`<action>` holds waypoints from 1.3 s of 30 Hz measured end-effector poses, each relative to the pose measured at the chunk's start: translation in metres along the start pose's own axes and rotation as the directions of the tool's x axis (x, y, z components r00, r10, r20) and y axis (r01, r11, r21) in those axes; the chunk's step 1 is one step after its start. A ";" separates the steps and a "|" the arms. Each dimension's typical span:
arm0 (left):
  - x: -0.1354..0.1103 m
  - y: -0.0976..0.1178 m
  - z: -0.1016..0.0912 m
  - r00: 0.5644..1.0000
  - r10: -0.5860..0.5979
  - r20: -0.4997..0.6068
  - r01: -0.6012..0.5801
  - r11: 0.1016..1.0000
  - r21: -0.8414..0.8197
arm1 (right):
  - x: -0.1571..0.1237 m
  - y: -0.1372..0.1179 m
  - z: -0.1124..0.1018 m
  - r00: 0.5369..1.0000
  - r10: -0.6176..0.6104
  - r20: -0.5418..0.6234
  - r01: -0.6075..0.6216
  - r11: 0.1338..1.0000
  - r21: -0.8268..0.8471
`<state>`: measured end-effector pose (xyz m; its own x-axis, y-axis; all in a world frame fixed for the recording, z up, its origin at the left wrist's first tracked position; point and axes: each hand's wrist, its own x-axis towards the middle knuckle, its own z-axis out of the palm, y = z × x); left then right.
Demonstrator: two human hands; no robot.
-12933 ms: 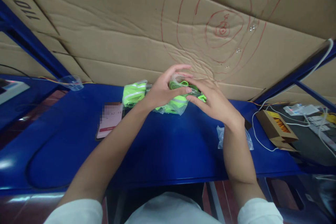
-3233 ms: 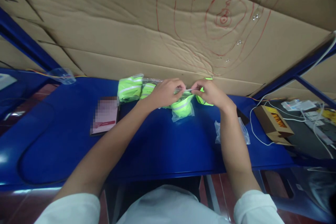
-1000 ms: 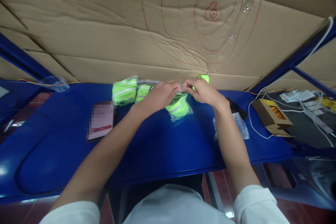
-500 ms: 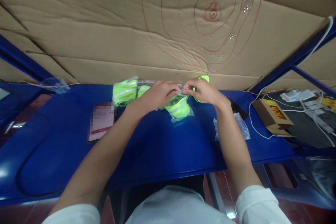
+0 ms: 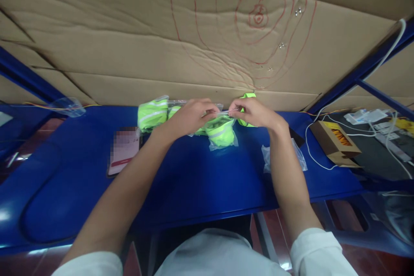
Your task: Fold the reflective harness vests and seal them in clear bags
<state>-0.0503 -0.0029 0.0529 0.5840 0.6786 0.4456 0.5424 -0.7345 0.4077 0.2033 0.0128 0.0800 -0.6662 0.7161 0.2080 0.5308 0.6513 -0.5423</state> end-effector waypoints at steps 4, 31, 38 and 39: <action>-0.001 -0.001 0.001 0.998 -0.044 -0.035 0.046 0.997 0.059 | 0.000 -0.004 0.002 1.000 0.009 -0.017 -0.009 1.000 0.001; 0.000 -0.018 -0.001 0.953 -0.291 -0.089 0.295 0.954 0.045 | -0.008 0.033 -0.016 0.986 0.153 -0.067 -0.145 0.983 0.114; 0.000 0.008 0.044 0.984 -0.179 -0.006 0.178 0.976 0.124 | 0.011 0.080 0.011 0.883 0.364 -0.297 -0.389 0.921 -0.029; -0.002 0.014 0.054 0.994 -0.099 0.052 0.090 0.984 0.156 | 0.012 0.086 0.012 0.883 0.375 -0.283 -0.396 0.918 -0.019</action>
<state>-0.0112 -0.0146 0.0146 0.5577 0.7475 0.3608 0.6804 -0.6607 0.3171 0.2347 0.0740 0.0260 -0.2410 0.9474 0.2108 0.7608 0.3193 -0.5651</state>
